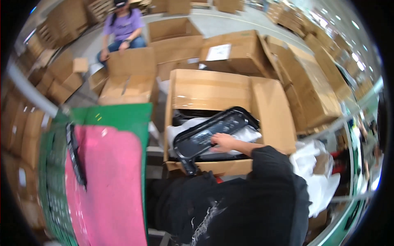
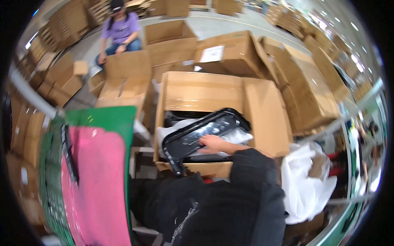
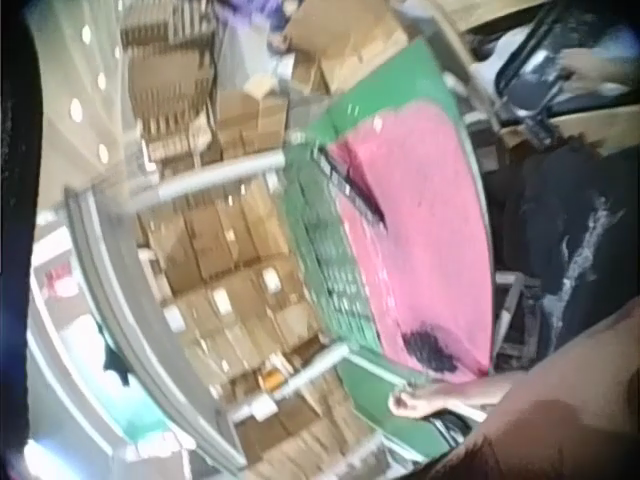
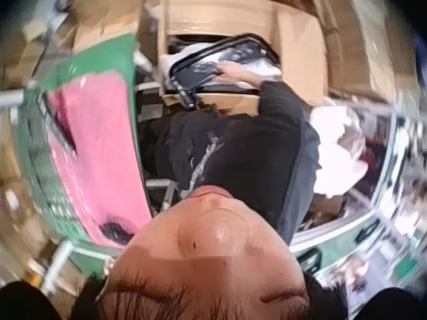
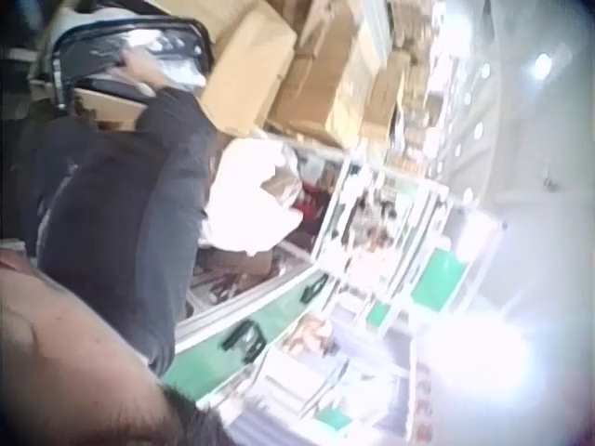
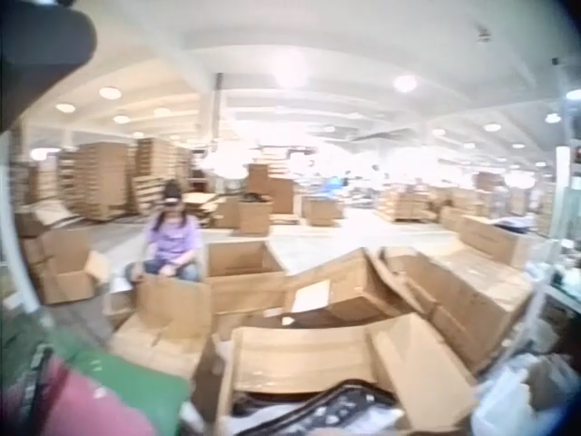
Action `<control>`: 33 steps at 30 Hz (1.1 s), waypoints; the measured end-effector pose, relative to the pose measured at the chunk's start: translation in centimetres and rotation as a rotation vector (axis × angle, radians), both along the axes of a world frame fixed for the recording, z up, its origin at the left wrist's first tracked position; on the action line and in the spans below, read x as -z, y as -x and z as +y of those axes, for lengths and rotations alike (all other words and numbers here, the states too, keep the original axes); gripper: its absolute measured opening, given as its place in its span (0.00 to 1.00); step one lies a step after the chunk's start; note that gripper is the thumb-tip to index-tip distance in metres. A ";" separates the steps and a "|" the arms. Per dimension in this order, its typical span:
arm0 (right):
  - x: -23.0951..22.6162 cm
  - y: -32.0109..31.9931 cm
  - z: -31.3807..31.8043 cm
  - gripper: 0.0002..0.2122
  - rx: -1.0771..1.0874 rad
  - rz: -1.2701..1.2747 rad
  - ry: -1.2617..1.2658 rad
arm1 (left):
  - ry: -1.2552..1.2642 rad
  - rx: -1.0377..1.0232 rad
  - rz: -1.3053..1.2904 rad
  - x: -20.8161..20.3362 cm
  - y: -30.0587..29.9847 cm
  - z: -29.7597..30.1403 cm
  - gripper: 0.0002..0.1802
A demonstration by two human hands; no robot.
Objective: Installing a circuit board into a plastic housing and securing it with an electric screwdriver.
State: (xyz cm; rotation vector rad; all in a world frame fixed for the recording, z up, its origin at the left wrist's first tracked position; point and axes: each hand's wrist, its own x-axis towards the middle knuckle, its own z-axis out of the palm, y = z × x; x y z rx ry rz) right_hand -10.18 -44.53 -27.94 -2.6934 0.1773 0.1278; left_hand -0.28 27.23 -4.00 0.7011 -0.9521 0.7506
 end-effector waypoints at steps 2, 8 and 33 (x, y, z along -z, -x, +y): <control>1.2 2.7 -2.6 0.13 -0.188 -0.088 0.187 | -0.791 -1.653 0.175 -0.3 2.3 -1.8 0.14; -6.5 -2.8 -2.1 0.14 -0.058 -0.087 0.196 | -0.360 -1.317 0.771 -1.3 5.1 -2.8 0.12; -30.4 -37.7 37.4 0.07 -0.986 -0.676 0.150 | -1.689 -0.855 0.754 -3.0 -6.0 -10.1 0.16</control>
